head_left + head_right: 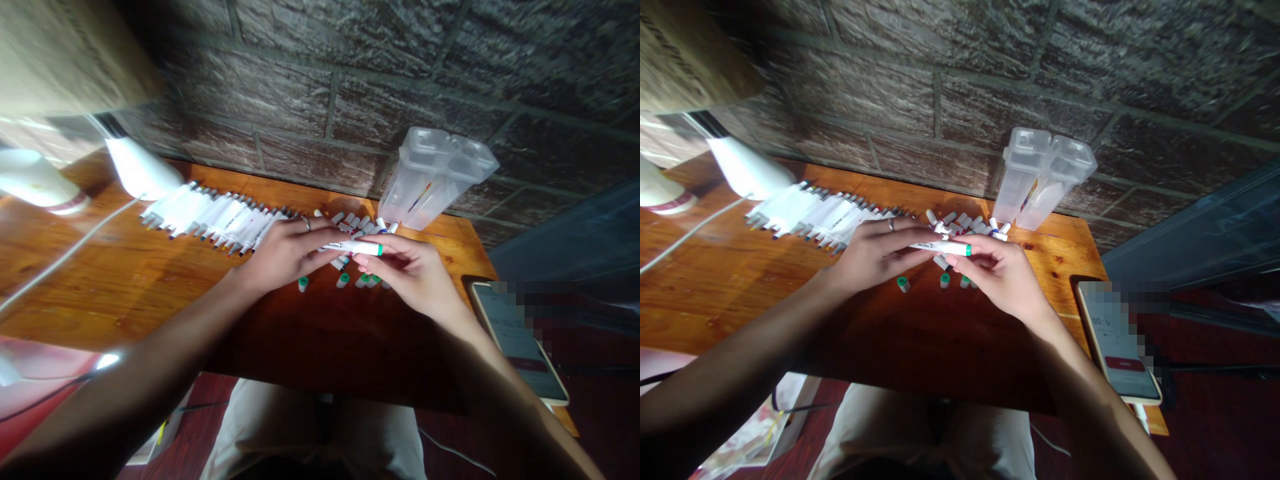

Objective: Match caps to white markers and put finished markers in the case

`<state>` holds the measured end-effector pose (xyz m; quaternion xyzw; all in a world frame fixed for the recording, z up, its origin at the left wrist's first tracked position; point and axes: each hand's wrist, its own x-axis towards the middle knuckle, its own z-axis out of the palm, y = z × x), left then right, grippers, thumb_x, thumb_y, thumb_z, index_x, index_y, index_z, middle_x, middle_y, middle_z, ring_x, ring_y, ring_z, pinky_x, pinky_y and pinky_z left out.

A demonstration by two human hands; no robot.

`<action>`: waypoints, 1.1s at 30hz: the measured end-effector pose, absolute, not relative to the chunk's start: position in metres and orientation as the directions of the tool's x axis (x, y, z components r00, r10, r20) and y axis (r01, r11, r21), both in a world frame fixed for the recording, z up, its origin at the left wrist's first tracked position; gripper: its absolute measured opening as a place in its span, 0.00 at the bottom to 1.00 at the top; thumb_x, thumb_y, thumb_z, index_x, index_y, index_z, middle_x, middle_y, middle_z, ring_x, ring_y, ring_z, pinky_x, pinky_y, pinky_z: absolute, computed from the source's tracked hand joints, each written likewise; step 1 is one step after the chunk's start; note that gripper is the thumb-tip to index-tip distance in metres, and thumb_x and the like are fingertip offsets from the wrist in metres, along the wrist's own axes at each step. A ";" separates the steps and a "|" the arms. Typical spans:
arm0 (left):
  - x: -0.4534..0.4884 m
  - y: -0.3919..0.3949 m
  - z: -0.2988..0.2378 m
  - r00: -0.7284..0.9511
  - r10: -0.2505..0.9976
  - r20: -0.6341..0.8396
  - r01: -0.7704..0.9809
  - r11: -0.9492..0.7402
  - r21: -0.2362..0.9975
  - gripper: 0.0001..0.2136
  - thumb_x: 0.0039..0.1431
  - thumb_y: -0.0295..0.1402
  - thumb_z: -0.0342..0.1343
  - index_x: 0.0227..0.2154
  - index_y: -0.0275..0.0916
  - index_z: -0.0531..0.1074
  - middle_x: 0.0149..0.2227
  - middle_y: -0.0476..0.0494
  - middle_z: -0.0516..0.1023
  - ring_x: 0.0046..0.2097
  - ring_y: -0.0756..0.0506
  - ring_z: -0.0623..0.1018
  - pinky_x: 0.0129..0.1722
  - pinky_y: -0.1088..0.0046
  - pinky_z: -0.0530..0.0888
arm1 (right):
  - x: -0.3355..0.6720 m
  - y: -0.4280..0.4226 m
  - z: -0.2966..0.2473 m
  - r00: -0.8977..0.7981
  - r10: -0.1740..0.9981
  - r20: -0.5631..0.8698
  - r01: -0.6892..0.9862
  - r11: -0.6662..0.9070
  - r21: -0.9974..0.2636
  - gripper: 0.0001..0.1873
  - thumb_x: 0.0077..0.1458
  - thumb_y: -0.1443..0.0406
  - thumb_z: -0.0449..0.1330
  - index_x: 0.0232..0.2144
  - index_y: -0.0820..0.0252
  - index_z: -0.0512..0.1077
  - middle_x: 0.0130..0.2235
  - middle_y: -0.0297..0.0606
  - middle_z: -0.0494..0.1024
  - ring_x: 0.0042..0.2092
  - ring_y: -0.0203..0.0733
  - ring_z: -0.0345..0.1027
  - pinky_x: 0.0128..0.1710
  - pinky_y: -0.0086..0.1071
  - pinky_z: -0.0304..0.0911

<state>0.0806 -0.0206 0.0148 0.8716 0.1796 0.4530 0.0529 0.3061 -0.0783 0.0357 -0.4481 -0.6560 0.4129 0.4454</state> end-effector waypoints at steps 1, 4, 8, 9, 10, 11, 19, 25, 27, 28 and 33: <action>0.081 -0.021 0.015 0.524 0.354 0.775 0.252 -0.933 0.257 0.11 0.62 0.33 0.60 0.47 0.40 0.79 0.44 0.41 0.84 0.45 0.47 0.83 0.48 0.76 0.77 | 0.306 -0.079 0.037 -0.196 0.956 0.217 0.217 0.258 -0.942 0.17 0.52 0.60 0.71 0.44 0.56 0.80 0.40 0.36 0.85 0.37 0.41 0.80 0.38 0.32 0.77; 0.082 -0.021 0.017 0.526 0.348 0.777 0.237 -0.936 0.258 0.11 0.62 0.32 0.60 0.47 0.39 0.79 0.43 0.40 0.84 0.45 0.47 0.83 0.49 0.75 0.76 | 0.305 -0.079 0.039 -0.179 0.959 0.219 0.210 0.254 -0.944 0.16 0.52 0.59 0.71 0.43 0.56 0.80 0.38 0.37 0.85 0.35 0.41 0.80 0.37 0.33 0.78; 0.083 -0.022 0.018 0.530 0.353 0.771 0.241 -0.935 0.262 0.12 0.62 0.33 0.61 0.47 0.39 0.79 0.43 0.40 0.84 0.44 0.47 0.83 0.48 0.75 0.77 | 0.304 -0.079 0.039 -0.148 0.959 0.242 0.198 0.268 -0.943 0.14 0.52 0.60 0.71 0.41 0.57 0.80 0.36 0.36 0.85 0.33 0.39 0.80 0.34 0.31 0.77; 0.083 -0.022 0.019 0.532 0.353 0.770 0.239 -0.935 0.263 0.12 0.62 0.33 0.61 0.47 0.38 0.79 0.43 0.40 0.84 0.44 0.47 0.83 0.48 0.74 0.77 | 0.305 -0.079 0.040 -0.145 0.958 0.248 0.197 0.273 -0.942 0.13 0.52 0.60 0.71 0.41 0.56 0.80 0.36 0.36 0.85 0.32 0.39 0.80 0.33 0.31 0.77; 0.084 -0.023 0.019 0.532 0.352 0.770 0.236 -0.935 0.264 0.13 0.62 0.33 0.61 0.48 0.38 0.78 0.43 0.39 0.84 0.44 0.46 0.83 0.48 0.74 0.77 | 0.305 -0.079 0.040 -0.145 0.957 0.251 0.200 0.277 -0.940 0.13 0.52 0.61 0.71 0.41 0.56 0.80 0.35 0.35 0.85 0.32 0.39 0.79 0.32 0.30 0.77; 0.084 -0.023 0.019 0.533 0.353 0.769 0.234 -0.935 0.267 0.13 0.62 0.33 0.61 0.48 0.37 0.78 0.43 0.39 0.84 0.44 0.46 0.83 0.48 0.74 0.77 | 0.305 -0.079 0.040 -0.146 0.956 0.256 0.202 0.282 -0.938 0.13 0.52 0.61 0.71 0.41 0.56 0.80 0.35 0.35 0.85 0.32 0.38 0.79 0.32 0.30 0.77; 0.084 -0.022 0.019 0.561 0.385 0.733 0.203 -0.922 0.329 0.13 0.63 0.32 0.59 0.50 0.40 0.78 0.46 0.39 0.83 0.47 0.45 0.82 0.50 0.71 0.76 | 0.305 -0.079 0.039 -0.137 0.958 0.254 0.222 0.279 -0.934 0.17 0.50 0.57 0.72 0.42 0.55 0.80 0.37 0.37 0.85 0.34 0.40 0.79 0.33 0.32 0.76; 0.085 -0.022 0.021 0.579 0.401 0.710 0.186 -0.913 0.363 0.13 0.64 0.32 0.58 0.50 0.39 0.77 0.46 0.38 0.82 0.46 0.46 0.81 0.50 0.71 0.76 | 0.305 -0.076 0.034 -0.157 0.960 0.231 0.173 0.257 -0.951 0.20 0.50 0.57 0.72 0.46 0.55 0.78 0.37 0.36 0.84 0.36 0.40 0.79 0.36 0.32 0.75; 0.085 -0.023 0.022 0.582 0.413 0.701 0.192 -0.907 0.376 0.13 0.65 0.32 0.57 0.51 0.39 0.77 0.47 0.38 0.82 0.47 0.46 0.81 0.51 0.71 0.75 | 0.305 -0.076 0.034 -0.150 0.963 0.222 0.164 0.246 -0.955 0.20 0.49 0.57 0.72 0.45 0.54 0.78 0.37 0.35 0.84 0.35 0.40 0.78 0.37 0.33 0.75; 0.085 -0.023 0.022 0.584 0.421 0.694 0.198 -0.903 0.381 0.13 0.65 0.33 0.57 0.51 0.39 0.77 0.47 0.38 0.82 0.47 0.46 0.81 0.51 0.71 0.75 | 0.305 -0.076 0.035 -0.146 0.965 0.217 0.166 0.240 -0.957 0.20 0.49 0.57 0.72 0.44 0.54 0.78 0.37 0.35 0.84 0.35 0.40 0.79 0.37 0.33 0.75; 0.085 -0.024 0.022 0.595 0.439 0.673 0.213 -0.894 0.395 0.13 0.66 0.33 0.56 0.50 0.39 0.77 0.47 0.38 0.82 0.48 0.45 0.81 0.51 0.71 0.75 | 0.306 -0.076 0.040 -0.117 0.969 0.215 0.192 0.235 -0.953 0.16 0.51 0.54 0.70 0.40 0.56 0.80 0.35 0.36 0.84 0.31 0.39 0.78 0.32 0.32 0.75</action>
